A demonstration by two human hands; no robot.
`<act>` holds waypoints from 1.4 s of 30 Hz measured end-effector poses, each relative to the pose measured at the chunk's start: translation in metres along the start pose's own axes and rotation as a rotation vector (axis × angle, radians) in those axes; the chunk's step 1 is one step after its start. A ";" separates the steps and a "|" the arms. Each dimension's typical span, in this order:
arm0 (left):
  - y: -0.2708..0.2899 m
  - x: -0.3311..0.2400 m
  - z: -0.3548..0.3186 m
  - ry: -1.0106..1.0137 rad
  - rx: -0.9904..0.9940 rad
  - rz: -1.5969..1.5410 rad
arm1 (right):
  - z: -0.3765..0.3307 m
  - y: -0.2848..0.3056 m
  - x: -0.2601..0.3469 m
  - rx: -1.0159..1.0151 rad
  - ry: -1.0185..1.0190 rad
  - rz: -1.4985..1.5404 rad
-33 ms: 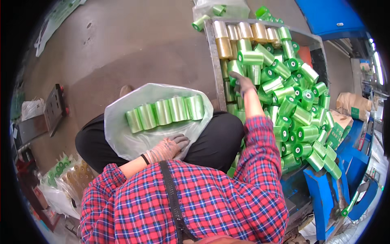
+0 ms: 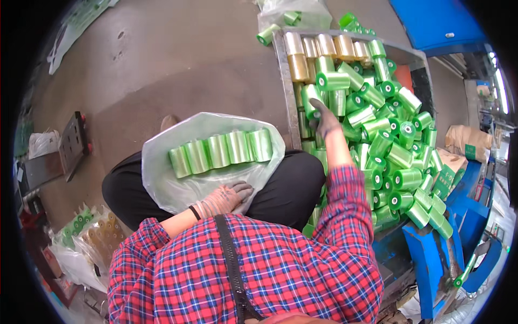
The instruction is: Manually sorting and packing green industrial tape/film rolls into a large plastic bag.
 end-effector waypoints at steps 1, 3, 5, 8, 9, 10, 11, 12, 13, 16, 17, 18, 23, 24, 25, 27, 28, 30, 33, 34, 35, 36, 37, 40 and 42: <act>-0.001 -0.003 -0.003 -0.031 0.005 -0.072 | -0.020 0.004 -0.010 -0.050 -0.106 0.218; -0.003 -0.002 -0.010 0.020 0.024 -0.156 | -0.077 -0.001 -0.016 0.272 0.044 0.391; -0.002 -0.005 -0.027 0.028 0.059 -0.187 | -0.137 0.002 0.000 0.505 0.211 0.417; 0.037 -0.006 -0.075 0.114 -0.235 0.247 | -0.214 0.006 0.050 0.531 0.520 0.324; 0.062 -0.007 -0.098 0.207 -0.541 0.479 | -0.234 0.003 0.067 0.491 0.576 0.173; 0.088 0.001 -0.121 0.356 -0.747 0.597 | -0.247 -0.016 0.071 0.540 0.523 0.068; 0.109 0.014 -0.147 0.514 -0.884 0.530 | -0.258 -0.039 0.073 0.594 0.517 0.047; 0.125 0.024 -0.165 0.617 -1.000 0.523 | -0.259 -0.065 0.061 0.571 0.368 0.027; 0.131 0.045 -0.174 0.815 -0.937 0.333 | -0.256 -0.095 0.046 0.438 0.389 -0.237; 0.122 0.086 -0.178 0.877 -0.655 -0.145 | -0.240 -0.215 -0.028 0.650 0.398 -0.754; 0.120 0.088 -0.176 0.781 -0.697 -0.114 | -0.228 -0.246 -0.055 0.597 0.439 -1.086; 0.113 0.096 -0.176 0.816 -0.689 -0.186 | -0.215 -0.270 -0.080 0.530 0.374 -0.922; 0.102 0.100 -0.179 0.636 -0.939 -0.091 | -0.175 -0.357 -0.150 0.283 0.712 -1.595; 0.103 0.098 -0.178 0.549 -0.980 -0.083 | -0.165 -0.352 -0.149 0.302 0.548 -1.593; 0.100 0.107 -0.176 0.643 -0.877 -0.179 | -0.163 -0.344 -0.143 0.323 0.336 -1.447; 0.109 0.104 -0.176 0.458 -1.011 -0.202 | -0.179 -0.314 -0.093 0.436 0.629 -1.303; 0.113 0.103 -0.179 0.421 -1.107 -0.181 | -0.196 -0.282 -0.054 0.231 1.028 -1.665; 0.112 0.109 -0.182 0.191 -1.266 -0.632 | -0.232 -0.190 0.018 -0.271 1.382 -1.463; 0.115 0.094 -0.191 0.016 -1.442 -0.424 | -0.269 0.004 0.069 -0.903 1.387 -0.595; 0.114 0.088 -0.190 0.018 -1.431 -0.437 | -0.275 0.056 0.054 -1.273 1.105 -0.732; 0.115 0.078 -0.186 -0.014 -1.404 -0.433 | -0.271 0.098 0.032 -1.416 0.841 -0.709; 0.117 0.068 -0.185 0.020 -1.415 -0.444 | -0.255 0.133 0.007 -1.398 0.538 -0.663; 0.120 0.049 -0.178 -0.038 -1.382 -0.418 | -0.234 0.150 -0.011 -1.312 0.496 -0.646; 0.134 -0.016 -0.125 -0.077 -1.013 -0.507 | -0.197 0.180 -0.043 -1.163 0.595 -0.488; 0.155 -0.071 -0.079 -0.184 -0.782 -0.528 | -0.177 0.184 -0.039 -0.807 0.604 -0.119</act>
Point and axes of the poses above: each hand's wrist, its own z-axis towards the middle knuckle, its own y-axis out of the back of the hand, x = y × z, the point moved 5 cm from there along z, towards the middle knuckle, and after that the axes turned 5 degrees about x, right-handed, at the moved point
